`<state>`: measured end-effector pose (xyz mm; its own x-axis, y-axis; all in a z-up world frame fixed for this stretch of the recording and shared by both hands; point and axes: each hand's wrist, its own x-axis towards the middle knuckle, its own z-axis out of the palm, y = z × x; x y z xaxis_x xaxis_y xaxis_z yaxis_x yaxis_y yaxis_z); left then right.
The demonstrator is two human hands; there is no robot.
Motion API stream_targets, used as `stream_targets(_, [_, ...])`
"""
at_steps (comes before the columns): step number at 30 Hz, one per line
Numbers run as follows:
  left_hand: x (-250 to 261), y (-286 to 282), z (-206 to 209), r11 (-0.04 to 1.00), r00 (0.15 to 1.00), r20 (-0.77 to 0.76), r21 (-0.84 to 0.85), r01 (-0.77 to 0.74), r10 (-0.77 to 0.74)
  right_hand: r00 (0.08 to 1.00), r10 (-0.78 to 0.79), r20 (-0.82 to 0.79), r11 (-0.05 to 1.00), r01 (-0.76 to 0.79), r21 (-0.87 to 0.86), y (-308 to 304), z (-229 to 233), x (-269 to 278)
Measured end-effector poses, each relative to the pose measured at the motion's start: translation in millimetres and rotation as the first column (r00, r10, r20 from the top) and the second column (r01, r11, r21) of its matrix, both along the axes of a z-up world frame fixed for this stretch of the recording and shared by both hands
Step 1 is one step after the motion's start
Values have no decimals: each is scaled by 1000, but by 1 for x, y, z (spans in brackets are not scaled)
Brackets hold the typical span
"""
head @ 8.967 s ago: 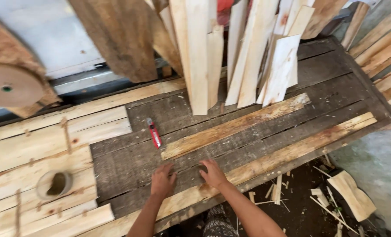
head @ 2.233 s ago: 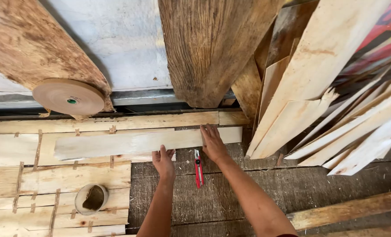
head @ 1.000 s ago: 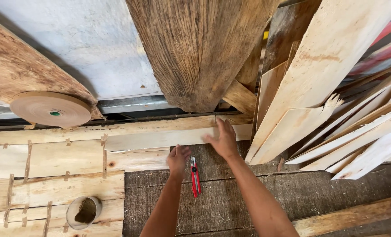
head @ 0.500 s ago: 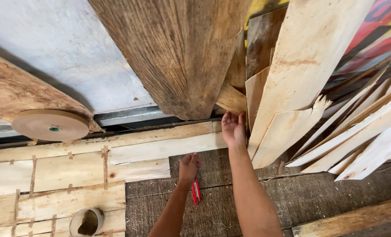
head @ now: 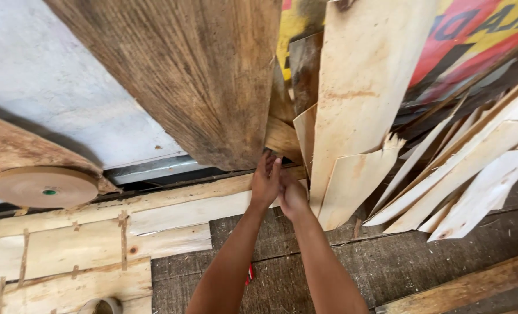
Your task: Cutting and gluing thin wood strips to create a patterned surface on a workbench.
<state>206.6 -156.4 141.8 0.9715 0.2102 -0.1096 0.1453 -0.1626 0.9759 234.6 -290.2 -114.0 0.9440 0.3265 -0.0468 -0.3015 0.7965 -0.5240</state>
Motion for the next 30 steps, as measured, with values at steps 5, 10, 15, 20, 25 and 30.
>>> stream_targets(5, [20,-11,-26,987,998,11,-146,-66,69,989,-67,-133,646,-58,-761,9,258,-86])
stream_targets(10, [26,-23,-17,956,990,131,-294,-11,52,681,-117,723,-142,709,-691,-14,281,-86])
stream_targets(15, [33,-36,-4,870,947,312,-484,96,70,472,102,876,-456,804,-381,-19,328,-45])
stream_targets(20, [33,-42,3,955,956,257,-290,-61,139,535,111,837,-524,748,-408,-19,314,-35])
stream_targets(25, [34,-46,-5,934,933,334,-357,-5,133,524,100,846,-509,757,-409,-18,316,-41])
stream_targets(30, [41,-43,-9,907,952,292,-420,42,92,518,106,849,-501,765,-404,-21,309,-41])
